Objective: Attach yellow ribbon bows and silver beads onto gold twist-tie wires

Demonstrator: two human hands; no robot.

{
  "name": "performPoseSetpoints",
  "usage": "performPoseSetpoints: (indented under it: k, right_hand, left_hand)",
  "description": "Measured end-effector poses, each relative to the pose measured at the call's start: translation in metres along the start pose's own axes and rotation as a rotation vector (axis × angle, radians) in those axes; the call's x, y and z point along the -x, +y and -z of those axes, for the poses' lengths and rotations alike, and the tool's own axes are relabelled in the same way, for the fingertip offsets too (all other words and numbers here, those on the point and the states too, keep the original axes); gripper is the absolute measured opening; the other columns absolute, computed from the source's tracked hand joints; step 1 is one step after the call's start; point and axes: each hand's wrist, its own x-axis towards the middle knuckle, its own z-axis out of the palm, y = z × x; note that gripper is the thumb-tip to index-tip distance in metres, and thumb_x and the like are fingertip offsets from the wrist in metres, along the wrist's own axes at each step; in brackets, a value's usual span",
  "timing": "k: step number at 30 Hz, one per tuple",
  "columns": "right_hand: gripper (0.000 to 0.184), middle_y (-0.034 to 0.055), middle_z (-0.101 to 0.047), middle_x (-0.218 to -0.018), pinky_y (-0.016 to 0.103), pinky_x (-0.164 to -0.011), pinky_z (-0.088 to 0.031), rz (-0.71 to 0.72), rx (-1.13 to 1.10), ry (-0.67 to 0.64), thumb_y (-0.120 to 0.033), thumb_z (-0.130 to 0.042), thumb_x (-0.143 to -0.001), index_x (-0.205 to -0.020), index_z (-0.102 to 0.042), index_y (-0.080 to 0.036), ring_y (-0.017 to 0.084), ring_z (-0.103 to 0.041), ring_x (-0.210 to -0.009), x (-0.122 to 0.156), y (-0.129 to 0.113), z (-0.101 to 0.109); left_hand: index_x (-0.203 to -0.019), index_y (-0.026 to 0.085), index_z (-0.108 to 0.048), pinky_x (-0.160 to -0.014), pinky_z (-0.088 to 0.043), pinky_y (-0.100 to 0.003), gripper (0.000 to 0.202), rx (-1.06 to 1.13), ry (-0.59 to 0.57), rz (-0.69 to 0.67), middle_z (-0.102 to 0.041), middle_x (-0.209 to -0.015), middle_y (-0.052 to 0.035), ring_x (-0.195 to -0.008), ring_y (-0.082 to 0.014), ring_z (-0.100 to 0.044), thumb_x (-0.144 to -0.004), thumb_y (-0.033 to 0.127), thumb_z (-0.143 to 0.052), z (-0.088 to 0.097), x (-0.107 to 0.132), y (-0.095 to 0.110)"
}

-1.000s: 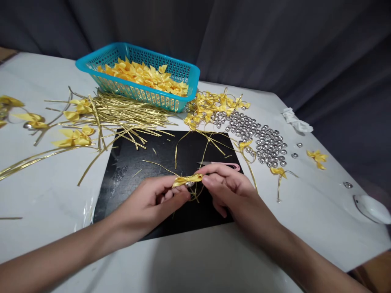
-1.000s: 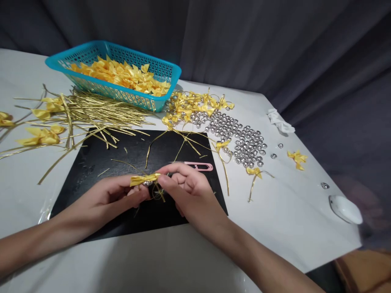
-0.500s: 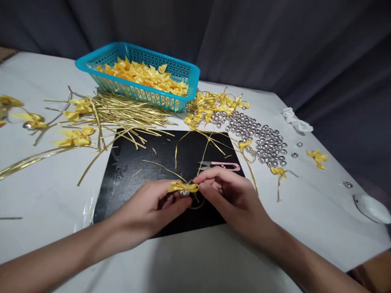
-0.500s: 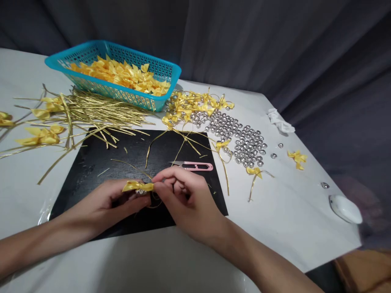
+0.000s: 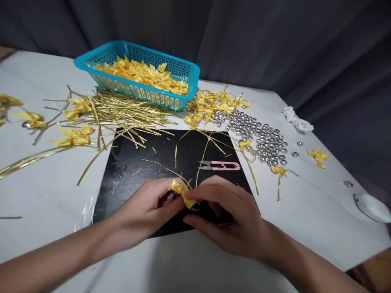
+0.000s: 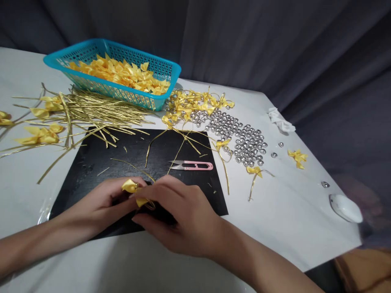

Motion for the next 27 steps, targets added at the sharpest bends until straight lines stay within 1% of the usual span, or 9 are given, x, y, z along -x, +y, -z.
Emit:
performPoseSetpoints:
  k: [3,5,8,11,14,19,21,24,27]
  right_hand:
    - [0.015,0.0031,-0.057,-0.087,0.014,-0.057,-0.043,-0.026,0.028,0.045,-0.008,-0.059,-0.081,-0.094,-0.058,-0.015,0.005,-0.052,-0.068,0.0,0.0,0.0]
    - [0.01,0.0027,-0.056,-0.082,0.015,-0.056,-0.044,-0.1,-0.003,0.128,-0.008,-0.056,-0.082,-0.087,-0.059,-0.015,0.006,-0.051,-0.065,-0.001,-0.002,0.0]
    - [0.005,0.0003,-0.055,-0.072,0.016,-0.044,-0.038,-0.356,-0.184,0.239,-0.016,-0.055,-0.083,-0.079,-0.057,-0.016,0.004,-0.044,-0.05,-0.006,-0.005,0.003]
    - [0.013,-0.0059,-0.044,-0.05,0.014,-0.034,-0.026,-0.678,-0.412,0.222,-0.028,-0.054,-0.084,-0.077,-0.053,-0.017,0.004,-0.035,-0.039,-0.011,-0.004,0.007]
    - [0.016,-0.0077,-0.039,-0.044,0.013,-0.034,-0.025,-0.821,-0.499,0.206,-0.032,-0.057,-0.081,-0.076,-0.054,-0.017,0.003,-0.034,-0.037,-0.014,-0.001,0.01]
    - [0.013,-0.0071,-0.039,-0.048,0.016,-0.038,-0.025,-0.77,-0.378,0.225,-0.029,-0.061,-0.078,-0.08,-0.058,-0.017,0.004,-0.034,-0.04,-0.012,0.003,0.011]
    - [0.012,-0.0067,-0.039,-0.05,0.017,-0.039,-0.024,-0.714,-0.362,0.196,-0.027,-0.061,-0.078,-0.08,-0.059,-0.016,0.004,-0.032,-0.041,-0.011,0.003,0.01]
    - [0.011,-0.0071,-0.036,-0.05,0.017,-0.038,-0.021,-0.654,-0.416,0.124,-0.025,-0.06,-0.078,-0.079,-0.059,-0.015,0.003,-0.029,-0.042,-0.01,0.002,0.007]
    - [0.011,-0.0073,-0.036,-0.05,0.017,-0.038,-0.022,-0.644,-0.431,0.107,-0.025,-0.059,-0.079,-0.08,-0.058,-0.014,0.003,-0.03,-0.042,-0.01,0.003,0.004]
  left_hand:
    - [-0.073,0.018,-0.054,-0.052,-0.032,-0.021,0.023,-0.028,-0.004,-0.007,-0.048,-0.065,0.0036,-0.06,-0.0117,-0.043,-0.085,0.035,-0.044,-0.001,-0.001,0.0]
    - [-0.072,0.018,-0.053,-0.051,-0.031,-0.021,0.025,-0.045,-0.01,-0.013,-0.046,-0.063,0.0044,-0.059,-0.0109,-0.041,-0.086,0.036,-0.043,-0.001,-0.001,0.0]
    - [-0.071,0.018,-0.054,-0.049,-0.029,-0.02,0.025,-0.063,-0.019,-0.014,-0.046,-0.063,0.0052,-0.057,-0.0096,-0.04,-0.087,0.036,-0.044,-0.002,-0.001,0.002]
    - [-0.066,0.018,-0.053,-0.044,-0.025,-0.019,0.023,-0.094,-0.046,0.011,-0.043,-0.056,0.0067,-0.05,-0.0078,-0.036,-0.085,0.029,-0.047,-0.003,-0.001,0.003]
    - [-0.061,0.018,-0.052,-0.041,-0.023,-0.018,0.021,-0.142,-0.049,0.012,-0.04,-0.052,0.0077,-0.046,-0.0066,-0.032,-0.081,0.024,-0.049,-0.004,-0.002,0.004]
    - [-0.06,0.018,-0.054,-0.041,-0.025,-0.017,0.017,-0.207,-0.038,0.001,-0.041,-0.052,0.0073,-0.045,-0.0064,-0.033,-0.076,0.022,-0.053,-0.005,0.0,0.008]
    - [-0.07,0.019,-0.058,-0.042,-0.026,-0.017,0.007,-0.209,0.005,0.017,-0.043,-0.055,0.0071,-0.047,-0.0071,-0.036,-0.075,0.026,-0.057,-0.005,0.002,0.01]
    - [-0.098,0.023,-0.057,-0.044,-0.028,-0.019,0.028,-0.097,0.042,0.096,-0.046,-0.061,0.0066,-0.051,-0.0091,-0.039,-0.074,0.038,-0.061,-0.004,0.003,0.012]
    - [-0.096,0.022,-0.056,-0.046,-0.028,-0.02,0.03,0.055,0.009,0.131,-0.046,-0.064,0.0052,-0.053,-0.0096,-0.038,-0.08,0.047,-0.053,-0.002,0.002,0.011]
